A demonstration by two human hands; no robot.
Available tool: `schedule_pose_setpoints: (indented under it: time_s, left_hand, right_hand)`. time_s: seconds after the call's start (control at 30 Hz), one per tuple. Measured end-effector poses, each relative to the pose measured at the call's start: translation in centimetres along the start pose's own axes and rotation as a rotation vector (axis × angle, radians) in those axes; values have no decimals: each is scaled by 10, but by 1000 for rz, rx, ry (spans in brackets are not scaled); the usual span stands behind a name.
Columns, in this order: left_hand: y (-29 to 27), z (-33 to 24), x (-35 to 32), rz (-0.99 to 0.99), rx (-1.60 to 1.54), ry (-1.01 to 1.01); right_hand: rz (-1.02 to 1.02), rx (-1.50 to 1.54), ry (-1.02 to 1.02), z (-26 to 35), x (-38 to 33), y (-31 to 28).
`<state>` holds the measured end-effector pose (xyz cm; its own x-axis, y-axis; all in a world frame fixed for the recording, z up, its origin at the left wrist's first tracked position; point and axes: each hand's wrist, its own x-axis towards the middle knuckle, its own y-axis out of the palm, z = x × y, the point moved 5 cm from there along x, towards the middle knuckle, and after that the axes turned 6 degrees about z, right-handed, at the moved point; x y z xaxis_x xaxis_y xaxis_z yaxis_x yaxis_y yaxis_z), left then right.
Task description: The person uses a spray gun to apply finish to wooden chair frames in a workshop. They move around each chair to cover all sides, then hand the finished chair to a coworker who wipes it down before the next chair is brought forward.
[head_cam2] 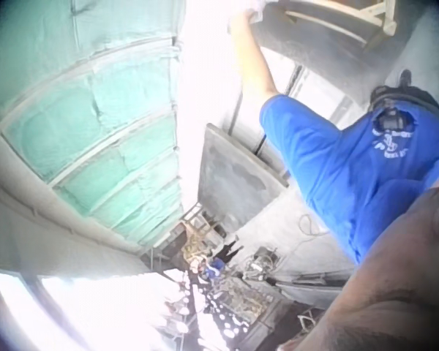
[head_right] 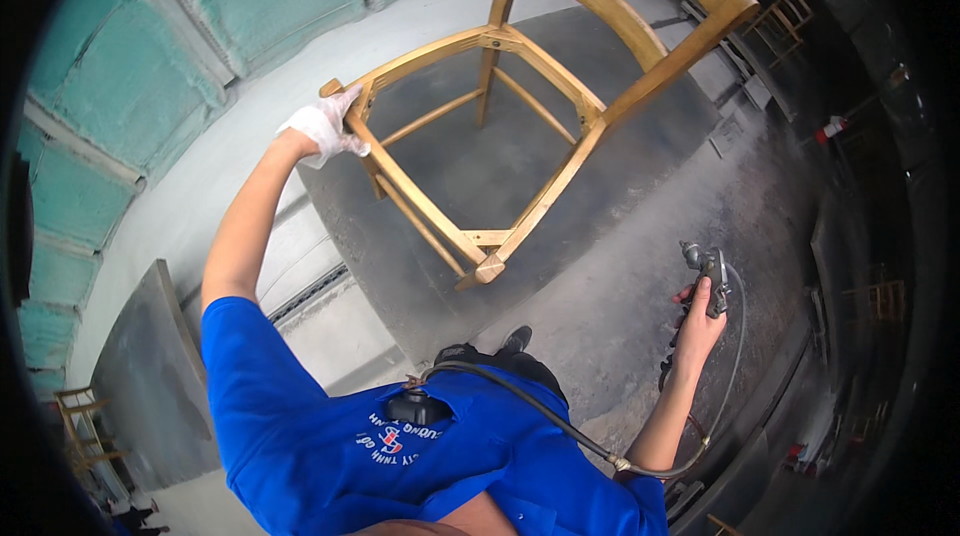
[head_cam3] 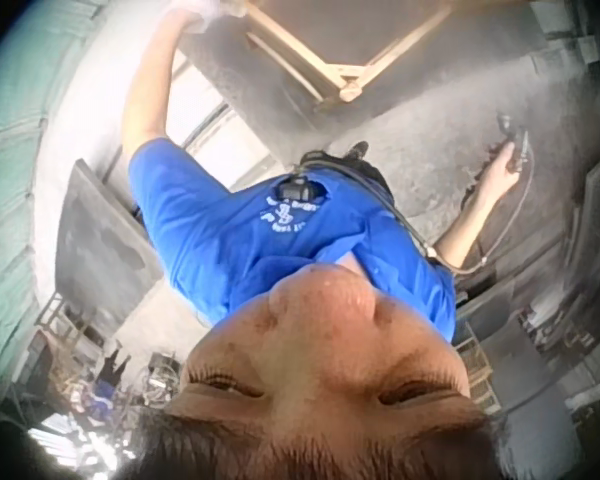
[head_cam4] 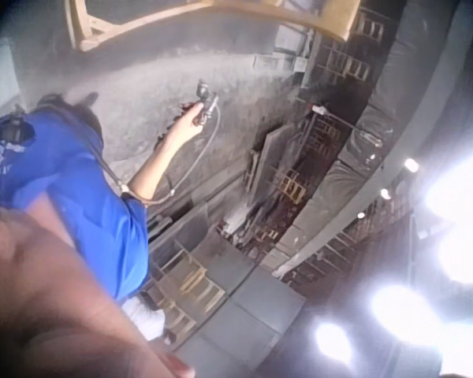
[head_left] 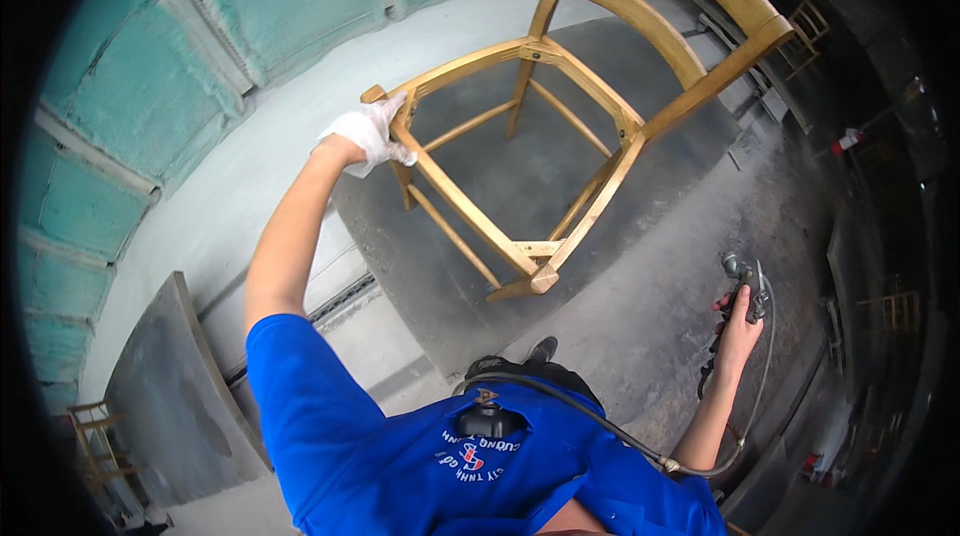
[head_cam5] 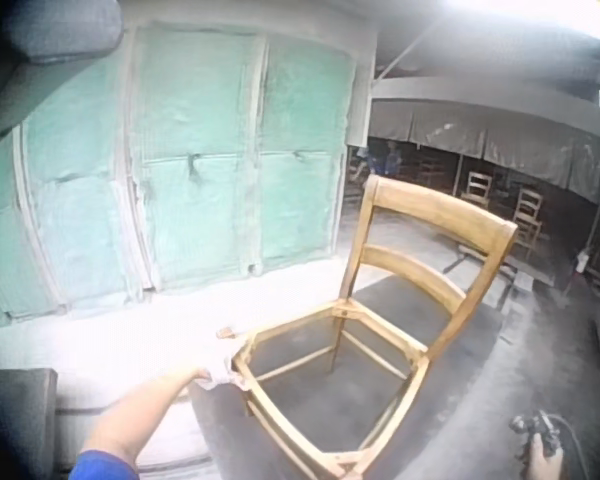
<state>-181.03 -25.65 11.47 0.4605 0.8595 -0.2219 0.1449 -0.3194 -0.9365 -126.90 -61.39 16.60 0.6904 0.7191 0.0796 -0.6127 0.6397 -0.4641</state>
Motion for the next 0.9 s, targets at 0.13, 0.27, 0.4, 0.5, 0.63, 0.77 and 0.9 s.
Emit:
schedule_pose_setpoints:
  time_s: [0.13, 0.27, 0.4, 0.5, 0.63, 0.77, 0.9]
  left_hand:
    - [5, -4, -5, -26, 83, 11]
    - [14, -9, -14, -116, 35, -26]
    - [47, -14, -64, -216, -75, -152]
    - [80, -24, -134, -349, -47, -208]
    - [130, -44, -217, -308, -53, -628]
    - [162, -120, -232, -633, -361, -582]
    - [157, -200, -187, -758, -269, -694]
  right_hand:
    - [-7, -18, 41, 10, -3, 6]
    - [-6, 45, 20, 16, 8, 14]
    - [33, 90, 25, 5, 24, 13]
    - [85, 187, 88, -18, 30, 14]
    - [171, 381, 145, -52, 47, 21]
    - [215, 517, 226, -82, 68, 12]
    - [309, 675, 253, -86, 72, 13]
